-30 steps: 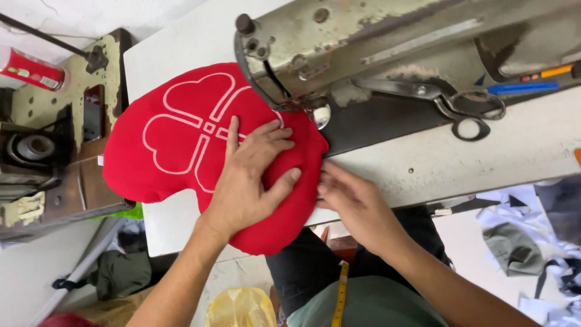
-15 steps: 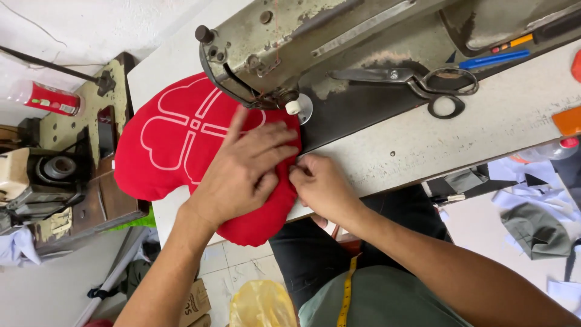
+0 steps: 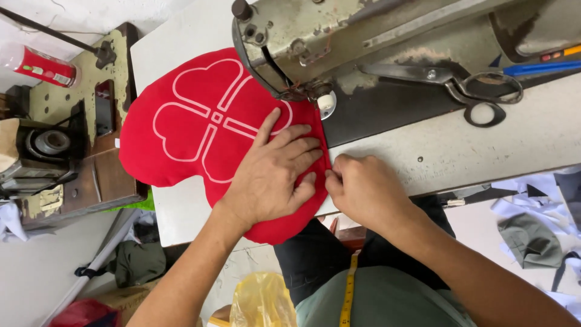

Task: Closing the final seam of a stuffed heart-shaped pillow using an industrial sewing machine

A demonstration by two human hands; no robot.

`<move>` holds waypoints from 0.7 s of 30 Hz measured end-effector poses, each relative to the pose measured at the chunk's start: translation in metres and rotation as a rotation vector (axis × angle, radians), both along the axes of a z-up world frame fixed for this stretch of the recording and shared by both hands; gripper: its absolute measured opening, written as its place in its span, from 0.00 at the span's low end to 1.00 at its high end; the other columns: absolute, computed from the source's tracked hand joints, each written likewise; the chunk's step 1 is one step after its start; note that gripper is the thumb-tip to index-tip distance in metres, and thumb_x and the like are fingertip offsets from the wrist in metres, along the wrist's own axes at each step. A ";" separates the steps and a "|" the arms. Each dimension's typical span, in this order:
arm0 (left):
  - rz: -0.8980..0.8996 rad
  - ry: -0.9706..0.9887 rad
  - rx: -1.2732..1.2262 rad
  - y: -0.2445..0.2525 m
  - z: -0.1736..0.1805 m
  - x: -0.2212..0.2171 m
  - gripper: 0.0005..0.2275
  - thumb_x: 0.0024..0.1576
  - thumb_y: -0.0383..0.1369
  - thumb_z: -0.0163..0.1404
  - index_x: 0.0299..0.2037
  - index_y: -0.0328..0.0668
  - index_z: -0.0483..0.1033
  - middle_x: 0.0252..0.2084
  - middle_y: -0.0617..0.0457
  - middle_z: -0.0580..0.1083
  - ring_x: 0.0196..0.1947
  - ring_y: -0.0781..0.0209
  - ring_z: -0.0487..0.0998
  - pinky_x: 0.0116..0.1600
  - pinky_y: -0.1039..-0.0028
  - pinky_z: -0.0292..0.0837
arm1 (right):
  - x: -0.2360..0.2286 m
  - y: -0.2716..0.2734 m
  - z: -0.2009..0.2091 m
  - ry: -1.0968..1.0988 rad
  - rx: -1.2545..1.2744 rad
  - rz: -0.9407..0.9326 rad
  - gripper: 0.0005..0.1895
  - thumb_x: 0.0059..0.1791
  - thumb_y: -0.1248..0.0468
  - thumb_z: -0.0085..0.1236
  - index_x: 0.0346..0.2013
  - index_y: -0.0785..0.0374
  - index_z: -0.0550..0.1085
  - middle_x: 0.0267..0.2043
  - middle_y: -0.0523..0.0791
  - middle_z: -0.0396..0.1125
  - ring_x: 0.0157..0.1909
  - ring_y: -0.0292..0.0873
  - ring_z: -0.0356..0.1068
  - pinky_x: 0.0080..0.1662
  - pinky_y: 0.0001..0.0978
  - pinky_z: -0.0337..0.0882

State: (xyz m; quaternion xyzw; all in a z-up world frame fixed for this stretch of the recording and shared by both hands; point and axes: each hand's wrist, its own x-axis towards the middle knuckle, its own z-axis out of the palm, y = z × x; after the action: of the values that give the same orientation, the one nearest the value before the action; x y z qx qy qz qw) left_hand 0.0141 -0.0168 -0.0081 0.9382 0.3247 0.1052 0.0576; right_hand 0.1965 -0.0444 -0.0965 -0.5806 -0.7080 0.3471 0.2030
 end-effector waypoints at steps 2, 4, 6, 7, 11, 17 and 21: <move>-0.017 -0.041 0.006 0.001 0.000 0.001 0.15 0.57 0.34 0.46 0.45 0.31 0.82 0.47 0.47 0.80 0.59 0.45 0.73 0.74 0.39 0.46 | 0.003 -0.001 0.001 -0.106 -0.003 0.039 0.13 0.51 0.57 0.51 0.26 0.61 0.73 0.22 0.55 0.71 0.27 0.64 0.70 0.30 0.60 0.67; -0.019 -0.050 -0.005 0.000 0.000 0.000 0.15 0.55 0.32 0.47 0.45 0.30 0.82 0.47 0.46 0.79 0.59 0.43 0.73 0.73 0.37 0.46 | 0.005 -0.005 -0.003 -0.267 0.187 0.046 0.12 0.51 0.53 0.54 0.28 0.54 0.73 0.20 0.47 0.71 0.24 0.57 0.73 0.23 0.54 0.67; -0.014 -0.062 -0.008 0.003 -0.001 -0.001 0.14 0.55 0.32 0.47 0.45 0.31 0.82 0.46 0.47 0.79 0.59 0.44 0.73 0.73 0.38 0.46 | 0.006 -0.008 -0.001 -0.289 0.323 0.046 0.12 0.52 0.52 0.57 0.30 0.54 0.71 0.24 0.43 0.69 0.22 0.52 0.70 0.20 0.48 0.66; -0.014 -0.066 -0.016 0.003 -0.001 -0.002 0.14 0.55 0.32 0.47 0.44 0.33 0.83 0.46 0.48 0.80 0.59 0.44 0.73 0.73 0.39 0.46 | 0.007 -0.011 -0.001 -0.301 0.453 0.042 0.14 0.52 0.50 0.60 0.32 0.54 0.69 0.28 0.38 0.66 0.20 0.47 0.66 0.17 0.43 0.65; -0.007 -0.070 -0.005 0.002 -0.003 -0.002 0.15 0.55 0.32 0.46 0.44 0.31 0.83 0.46 0.48 0.80 0.58 0.45 0.74 0.73 0.39 0.47 | 0.017 -0.006 -0.001 -0.231 0.673 0.119 0.13 0.51 0.55 0.61 0.47 0.55 0.77 0.38 0.42 0.66 0.39 0.46 0.68 0.42 0.41 0.65; 0.001 -0.081 0.005 0.002 -0.005 -0.002 0.15 0.52 0.29 0.46 0.42 0.28 0.83 0.43 0.47 0.80 0.58 0.45 0.74 0.74 0.39 0.48 | 0.022 -0.015 0.001 -0.244 0.712 0.117 0.14 0.53 0.58 0.56 0.53 0.52 0.78 0.42 0.41 0.66 0.39 0.46 0.63 0.42 0.41 0.62; -0.002 -0.090 -0.009 0.003 -0.005 -0.002 0.15 0.52 0.28 0.46 0.42 0.28 0.84 0.45 0.46 0.80 0.58 0.45 0.73 0.74 0.38 0.46 | 0.026 -0.014 0.001 -0.327 0.722 0.176 0.17 0.48 0.55 0.58 0.53 0.48 0.75 0.46 0.40 0.65 0.41 0.46 0.64 0.43 0.40 0.64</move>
State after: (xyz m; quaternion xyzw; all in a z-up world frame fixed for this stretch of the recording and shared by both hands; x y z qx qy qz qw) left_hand 0.0119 -0.0137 -0.0134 0.9326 0.3213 0.1456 0.0766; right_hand 0.2222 -0.0581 -0.0954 -0.4566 -0.8544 -0.0045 0.2481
